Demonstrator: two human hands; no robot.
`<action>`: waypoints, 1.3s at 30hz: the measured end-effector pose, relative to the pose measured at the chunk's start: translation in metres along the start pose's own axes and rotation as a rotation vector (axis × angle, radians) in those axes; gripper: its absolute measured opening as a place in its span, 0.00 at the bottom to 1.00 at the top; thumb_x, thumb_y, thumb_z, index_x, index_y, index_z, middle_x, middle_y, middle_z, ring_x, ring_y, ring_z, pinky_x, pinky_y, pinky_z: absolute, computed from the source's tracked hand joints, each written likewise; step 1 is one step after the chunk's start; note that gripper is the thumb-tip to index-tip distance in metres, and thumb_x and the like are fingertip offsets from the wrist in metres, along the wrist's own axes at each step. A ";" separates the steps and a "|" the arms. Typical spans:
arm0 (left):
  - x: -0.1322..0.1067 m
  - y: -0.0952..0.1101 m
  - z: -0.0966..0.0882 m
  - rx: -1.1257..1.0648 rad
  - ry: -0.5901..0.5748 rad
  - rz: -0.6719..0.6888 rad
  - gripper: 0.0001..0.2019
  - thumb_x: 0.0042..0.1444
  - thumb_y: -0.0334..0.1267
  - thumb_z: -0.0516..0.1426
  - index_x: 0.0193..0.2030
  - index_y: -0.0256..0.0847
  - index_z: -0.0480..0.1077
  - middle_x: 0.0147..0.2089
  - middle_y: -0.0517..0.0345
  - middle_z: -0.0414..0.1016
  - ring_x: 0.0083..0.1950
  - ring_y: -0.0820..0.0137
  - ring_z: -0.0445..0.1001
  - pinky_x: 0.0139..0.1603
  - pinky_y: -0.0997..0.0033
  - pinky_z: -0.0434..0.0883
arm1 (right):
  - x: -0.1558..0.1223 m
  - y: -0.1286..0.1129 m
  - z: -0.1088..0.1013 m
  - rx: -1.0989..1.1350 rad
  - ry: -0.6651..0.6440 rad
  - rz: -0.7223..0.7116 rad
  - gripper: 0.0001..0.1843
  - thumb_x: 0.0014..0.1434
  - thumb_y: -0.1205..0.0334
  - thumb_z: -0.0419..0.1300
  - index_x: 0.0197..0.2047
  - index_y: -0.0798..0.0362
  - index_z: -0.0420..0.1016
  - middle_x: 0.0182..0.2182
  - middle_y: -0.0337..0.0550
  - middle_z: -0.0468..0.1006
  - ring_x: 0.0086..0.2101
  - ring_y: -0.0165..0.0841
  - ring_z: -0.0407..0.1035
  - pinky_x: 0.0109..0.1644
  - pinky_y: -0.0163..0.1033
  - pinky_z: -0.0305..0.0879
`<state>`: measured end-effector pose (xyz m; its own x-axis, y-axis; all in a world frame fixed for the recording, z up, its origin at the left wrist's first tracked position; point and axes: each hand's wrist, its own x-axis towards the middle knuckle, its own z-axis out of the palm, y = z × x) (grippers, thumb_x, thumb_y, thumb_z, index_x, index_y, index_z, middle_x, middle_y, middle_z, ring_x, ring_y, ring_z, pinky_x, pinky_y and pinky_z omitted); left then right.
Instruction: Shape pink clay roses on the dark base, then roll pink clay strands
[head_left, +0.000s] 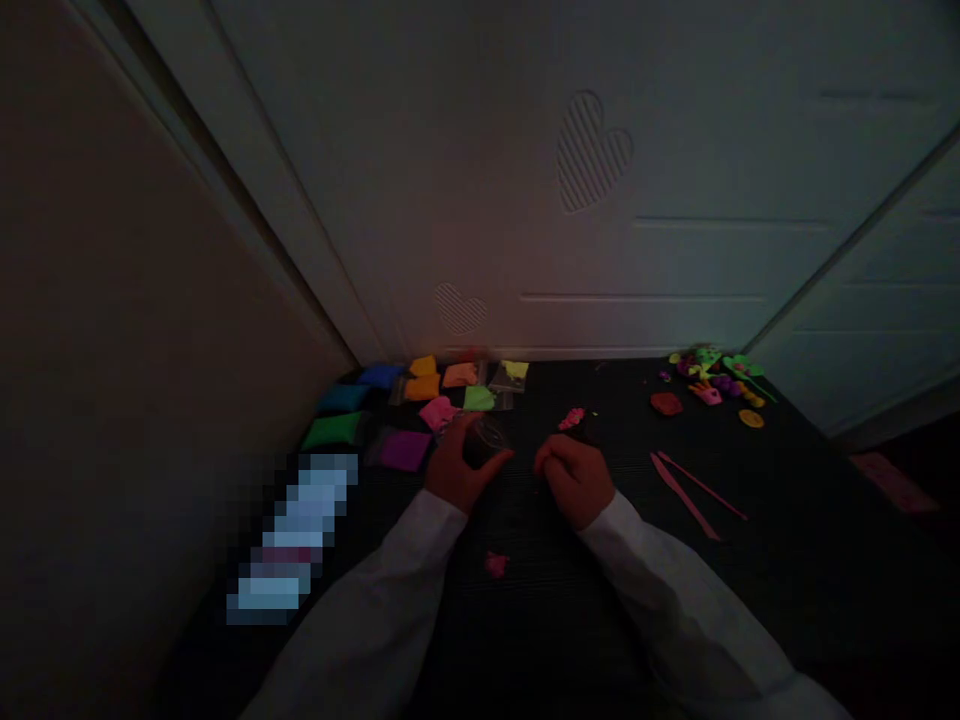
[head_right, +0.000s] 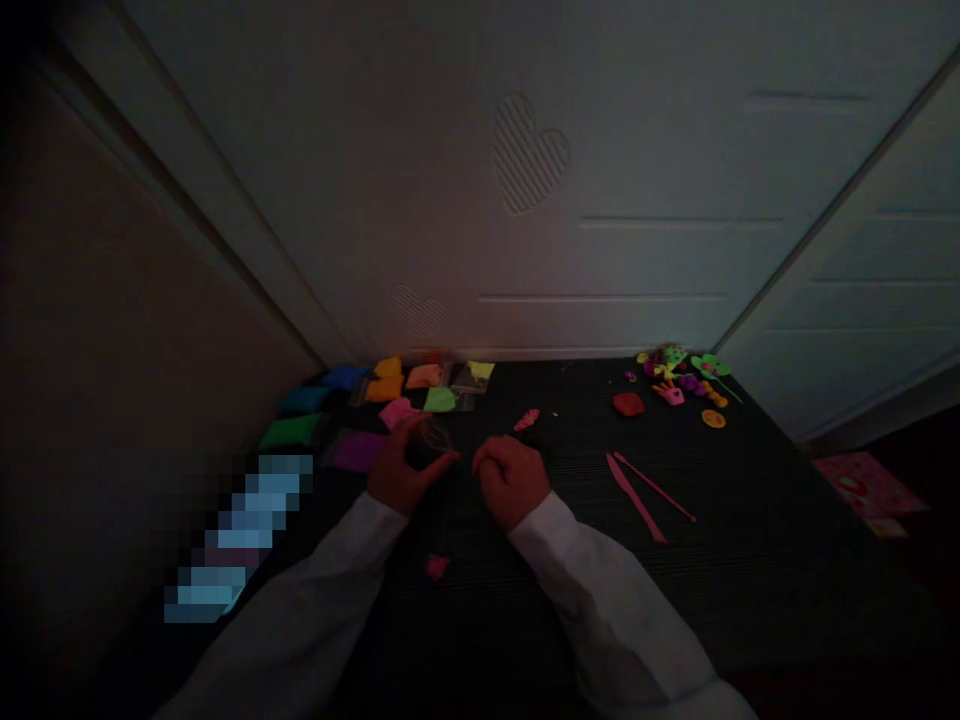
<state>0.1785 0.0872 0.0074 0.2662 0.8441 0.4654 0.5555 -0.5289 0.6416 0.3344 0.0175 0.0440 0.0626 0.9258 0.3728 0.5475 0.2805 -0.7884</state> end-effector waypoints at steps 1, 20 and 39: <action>0.000 0.000 0.000 -0.002 0.008 0.008 0.28 0.41 0.48 0.59 0.48 0.38 0.57 0.46 0.50 0.65 0.48 0.64 0.65 0.49 0.61 0.64 | 0.000 0.000 0.001 -0.010 -0.005 0.001 0.10 0.47 0.72 0.48 0.23 0.54 0.68 0.21 0.36 0.67 0.26 0.27 0.63 0.32 0.32 0.58; 0.003 0.015 -0.010 -0.642 -0.245 -0.237 0.12 0.49 0.42 0.53 0.36 0.36 0.69 0.35 0.57 0.73 0.37 0.71 0.71 0.41 0.72 0.67 | 0.001 0.012 0.008 -0.054 0.003 0.107 0.08 0.51 0.60 0.52 0.28 0.55 0.68 0.24 0.38 0.69 0.25 0.27 0.63 0.29 0.32 0.59; 0.000 0.016 -0.014 -0.674 -0.276 -0.218 0.08 0.46 0.39 0.56 0.30 0.37 0.68 0.30 0.59 0.71 0.34 0.73 0.69 0.38 0.73 0.67 | -0.001 0.004 0.014 -0.022 0.006 -0.048 0.05 0.52 0.63 0.53 0.32 0.53 0.68 0.29 0.39 0.71 0.31 0.29 0.64 0.37 0.35 0.61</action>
<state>0.1766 0.0777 0.0265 0.4422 0.8801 0.1727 0.0407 -0.2120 0.9764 0.3248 0.0214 0.0337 0.0408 0.9096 0.4134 0.5683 0.3192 -0.7584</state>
